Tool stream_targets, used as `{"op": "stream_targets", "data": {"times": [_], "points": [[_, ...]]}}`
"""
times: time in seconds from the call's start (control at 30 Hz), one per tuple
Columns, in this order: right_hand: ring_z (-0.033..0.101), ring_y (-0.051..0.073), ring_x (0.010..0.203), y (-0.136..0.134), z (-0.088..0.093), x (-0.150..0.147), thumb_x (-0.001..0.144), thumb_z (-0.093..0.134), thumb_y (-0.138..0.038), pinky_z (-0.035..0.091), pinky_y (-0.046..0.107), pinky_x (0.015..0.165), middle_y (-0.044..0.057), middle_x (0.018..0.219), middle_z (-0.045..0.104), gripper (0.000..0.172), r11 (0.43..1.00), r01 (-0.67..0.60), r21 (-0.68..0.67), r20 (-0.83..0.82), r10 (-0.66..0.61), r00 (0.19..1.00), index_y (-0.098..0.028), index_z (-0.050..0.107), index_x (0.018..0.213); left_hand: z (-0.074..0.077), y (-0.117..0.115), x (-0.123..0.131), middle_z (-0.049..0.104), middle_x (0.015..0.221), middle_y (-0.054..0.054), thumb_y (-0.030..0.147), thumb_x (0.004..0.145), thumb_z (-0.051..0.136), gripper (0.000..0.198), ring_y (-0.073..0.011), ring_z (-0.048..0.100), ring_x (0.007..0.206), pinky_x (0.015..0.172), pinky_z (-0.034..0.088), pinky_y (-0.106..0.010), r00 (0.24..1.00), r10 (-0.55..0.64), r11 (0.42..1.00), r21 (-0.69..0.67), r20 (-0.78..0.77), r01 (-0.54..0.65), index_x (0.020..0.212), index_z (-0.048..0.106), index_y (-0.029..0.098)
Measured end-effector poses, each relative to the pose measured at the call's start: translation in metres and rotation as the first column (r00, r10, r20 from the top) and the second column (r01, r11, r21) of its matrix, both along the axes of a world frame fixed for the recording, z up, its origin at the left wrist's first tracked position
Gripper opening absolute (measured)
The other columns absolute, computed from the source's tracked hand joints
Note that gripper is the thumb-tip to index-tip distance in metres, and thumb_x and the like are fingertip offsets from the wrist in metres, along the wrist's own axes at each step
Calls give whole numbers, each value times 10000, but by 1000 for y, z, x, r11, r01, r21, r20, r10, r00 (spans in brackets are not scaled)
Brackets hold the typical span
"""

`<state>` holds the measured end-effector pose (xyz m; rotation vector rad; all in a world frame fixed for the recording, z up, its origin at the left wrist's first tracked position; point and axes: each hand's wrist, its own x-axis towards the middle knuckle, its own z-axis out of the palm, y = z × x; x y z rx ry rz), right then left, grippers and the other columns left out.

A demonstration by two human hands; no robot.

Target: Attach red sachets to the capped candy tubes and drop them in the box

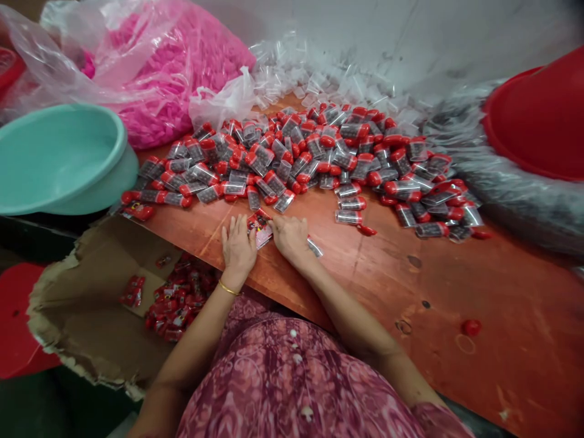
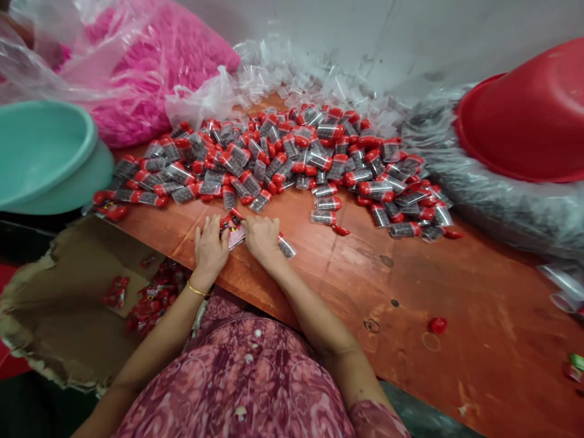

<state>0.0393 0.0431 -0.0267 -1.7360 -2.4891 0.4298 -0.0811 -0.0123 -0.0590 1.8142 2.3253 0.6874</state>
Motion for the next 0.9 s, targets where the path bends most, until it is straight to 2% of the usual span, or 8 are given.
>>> {"op": "stream_targets", "data": {"times": [0.13,0.27,0.4,0.53,0.7,0.8,0.9], "points": [[590,202,911,3,3,9,942,341,-309,303,306,717,69,1068,666,324,999,39,12,-55,-39,998,-244,622,1090,1,3,4,487,1341,-213,305,899,314,474,-325,376,1306,1061,263,-546,1000,10,1000,-14,-19,-11,1263,493,58],[608,180,851,3,6,11,951,311,-301,312,284,682,50,940,700,348,999,11,-34,-79,-14,997,-225,646,1009,5,1,5,457,1375,-195,304,899,327,454,-319,331,1334,1062,267,-537,1000,3,1000,16,-7,-3,1258,514,97],[609,186,890,4,3,10,929,378,-334,335,280,707,49,970,701,309,1000,-8,8,-136,9,991,-232,663,986,9,-3,4,396,1427,-171,392,870,416,449,-333,269,1361,1070,230,-557,998,-54,998,38,-41,55,1236,549,168],[615,184,903,7,-2,12,890,459,-304,359,276,737,47,1003,703,249,998,54,43,-209,-44,977,-236,662,1018,8,-3,4,424,1397,-207,429,825,494,509,-354,287,1349,1061,245,-558,999,-21,1000,-17,-42,20,1234,538,129],[635,188,736,14,0,16,925,369,-404,326,258,592,76,829,724,380,990,138,8,-107,-137,985,-196,686,902,8,-2,3,430,1395,-201,430,828,492,497,-358,284,1349,1057,234,-571,998,-25,999,-31,-66,23,1234,533,146],[633,184,731,18,7,17,944,322,-394,308,258,582,77,810,722,428,996,84,-25,-44,-85,995,-197,692,862,14,-1,2,395,1422,-191,437,845,458,502,-352,254,1363,1059,221,-577,996,-46,999,-5,-77,45,1257,513,156],[632,191,798,19,13,15,955,294,-372,327,261,624,81,884,715,436,999,36,-40,-39,-38,999,-203,693,909,21,2,2,368,1449,-152,416,873,410,444,-342,233,1373,1068,188,-591,990,-109,993,31,-90,112,1235,547,198]]}}
